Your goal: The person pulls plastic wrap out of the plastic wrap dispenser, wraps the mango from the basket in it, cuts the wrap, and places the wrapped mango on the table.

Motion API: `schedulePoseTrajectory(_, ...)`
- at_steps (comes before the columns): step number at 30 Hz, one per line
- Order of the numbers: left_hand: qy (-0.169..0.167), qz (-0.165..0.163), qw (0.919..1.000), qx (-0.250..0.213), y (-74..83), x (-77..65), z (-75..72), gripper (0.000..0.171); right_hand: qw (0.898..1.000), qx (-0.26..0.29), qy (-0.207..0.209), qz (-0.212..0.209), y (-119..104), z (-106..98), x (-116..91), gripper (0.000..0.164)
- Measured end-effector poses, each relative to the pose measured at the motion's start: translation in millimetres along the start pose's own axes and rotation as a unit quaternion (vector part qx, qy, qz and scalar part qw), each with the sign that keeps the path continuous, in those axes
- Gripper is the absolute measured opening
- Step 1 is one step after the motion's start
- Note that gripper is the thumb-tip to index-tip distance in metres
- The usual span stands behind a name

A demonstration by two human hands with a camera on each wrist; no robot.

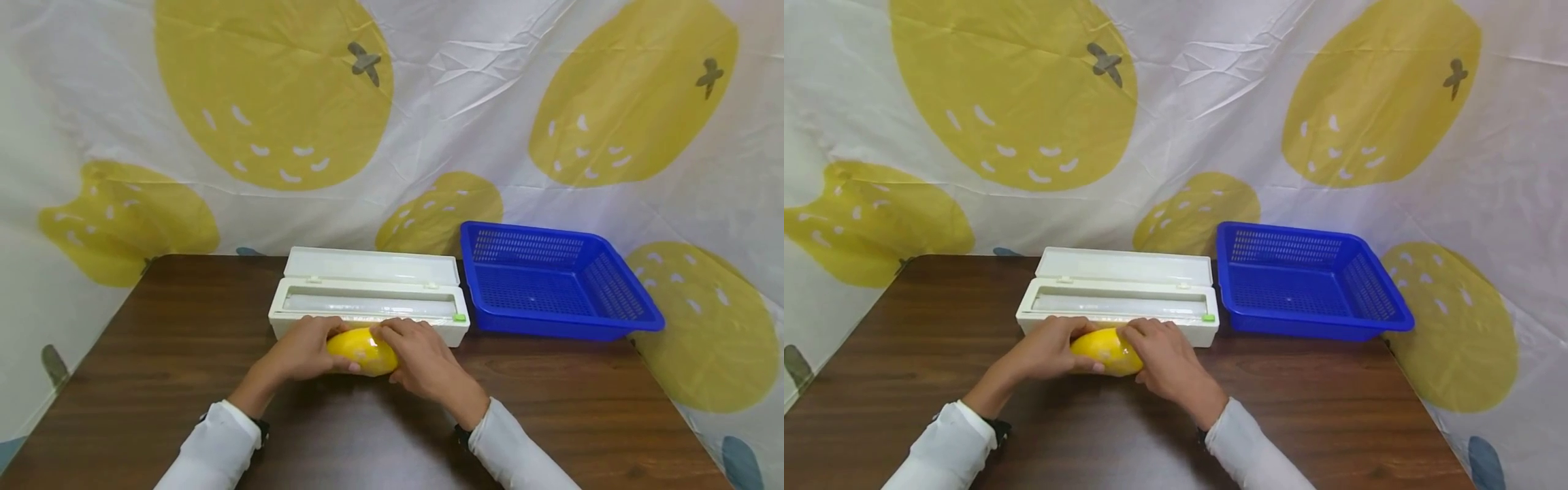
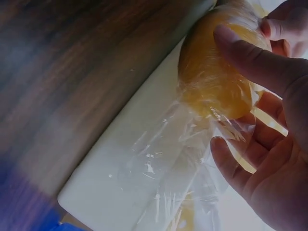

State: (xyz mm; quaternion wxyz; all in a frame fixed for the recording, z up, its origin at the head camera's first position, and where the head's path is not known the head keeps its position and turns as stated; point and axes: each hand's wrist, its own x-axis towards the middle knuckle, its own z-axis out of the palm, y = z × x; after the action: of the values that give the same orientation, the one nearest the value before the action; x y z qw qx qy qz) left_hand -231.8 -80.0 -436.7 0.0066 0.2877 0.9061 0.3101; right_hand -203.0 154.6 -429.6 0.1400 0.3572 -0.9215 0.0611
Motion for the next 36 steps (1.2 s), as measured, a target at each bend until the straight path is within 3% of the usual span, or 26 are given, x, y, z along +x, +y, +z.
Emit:
schedulePoseTrajectory(22,-0.029,0.030,0.9987,-0.030,-7.3,1.6,-0.2,0.048,0.999,0.033,0.016,-0.017,3.5,6.9,-0.4,0.075)
schedulePoseTrajectory(31,-0.027,-0.037,0.9982,-0.038,-8.8,2.7,-1.5,0.062,0.998,0.060,-0.009,-0.021,2.7,5.3,0.2,0.075)
schedulePoseTrajectory(36,-0.022,-0.049,0.9985,-0.010,1.5,0.3,-3.8,0.064,0.997,0.074,-0.024,-0.019,4.9,3.8,0.8,0.075)
